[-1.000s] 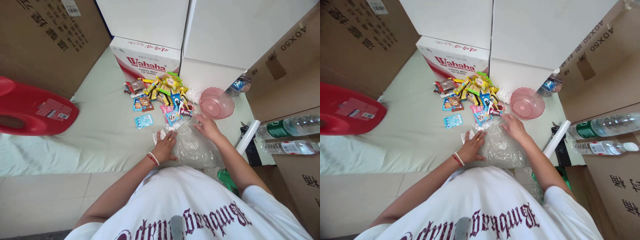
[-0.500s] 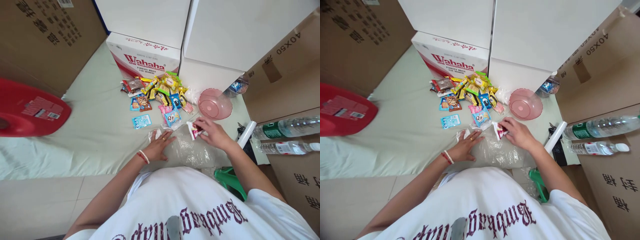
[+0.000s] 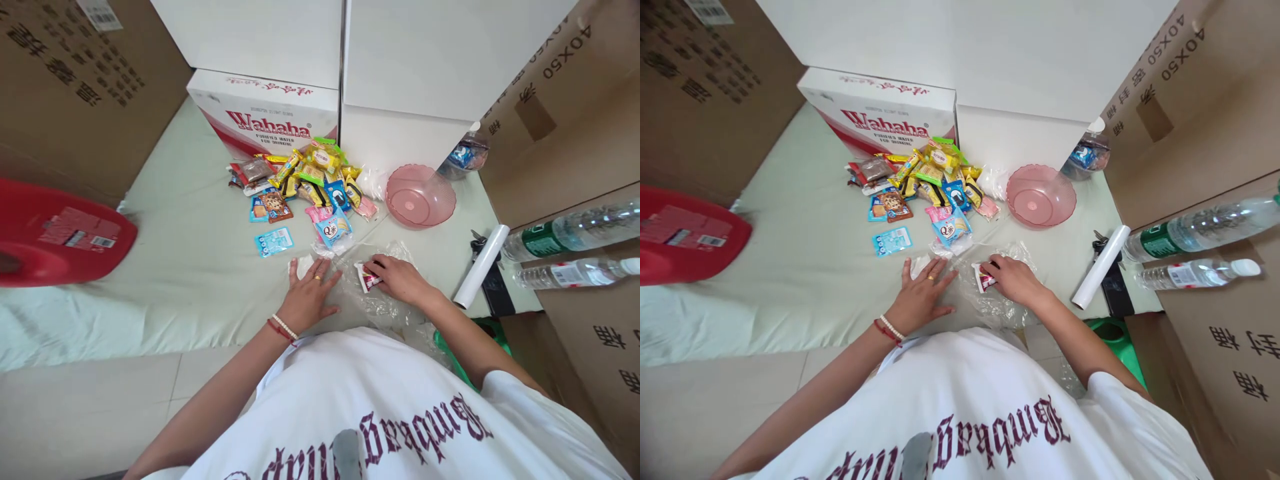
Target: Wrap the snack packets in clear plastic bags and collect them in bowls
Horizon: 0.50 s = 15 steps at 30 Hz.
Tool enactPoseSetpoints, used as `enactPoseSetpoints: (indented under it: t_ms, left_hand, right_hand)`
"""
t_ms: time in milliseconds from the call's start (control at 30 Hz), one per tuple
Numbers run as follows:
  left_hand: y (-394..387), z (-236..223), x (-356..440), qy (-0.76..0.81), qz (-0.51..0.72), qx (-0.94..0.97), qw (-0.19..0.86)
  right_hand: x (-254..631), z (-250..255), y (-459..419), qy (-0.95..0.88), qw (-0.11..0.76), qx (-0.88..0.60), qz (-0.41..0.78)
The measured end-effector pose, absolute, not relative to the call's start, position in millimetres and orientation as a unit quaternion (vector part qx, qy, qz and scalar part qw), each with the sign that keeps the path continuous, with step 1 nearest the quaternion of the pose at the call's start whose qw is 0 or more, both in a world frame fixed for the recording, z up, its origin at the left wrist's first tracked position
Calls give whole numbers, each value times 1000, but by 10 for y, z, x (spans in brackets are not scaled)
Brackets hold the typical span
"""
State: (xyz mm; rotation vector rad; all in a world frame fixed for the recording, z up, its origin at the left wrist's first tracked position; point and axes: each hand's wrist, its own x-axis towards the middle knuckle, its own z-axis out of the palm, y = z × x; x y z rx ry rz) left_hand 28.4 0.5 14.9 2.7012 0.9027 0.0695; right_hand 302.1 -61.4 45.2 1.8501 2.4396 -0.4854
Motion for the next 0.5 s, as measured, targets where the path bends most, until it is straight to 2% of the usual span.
enactPoseSetpoints:
  t_ms: [67,200,267,400,500]
  left_hand:
    - [12,94,241,331,3,931,153]
    - [-33,78,147,327,23,935,136]
    - [-87,112,136,295,52,947,119]
    - [-175,144,190,209,78,965,138]
    - [-199,83,263,173,90,963,186]
  right_hand:
    - [3015,395,-629,794,-4,582,-177]
    - [3202,437,-904,785,-145,562,-217]
    - [3361,534,-1182,774,-189,556,-237]
    - [3561,533,-1755,759,-149,573,-271]
    - [3571,264,-1983,747,-135,611,-223]
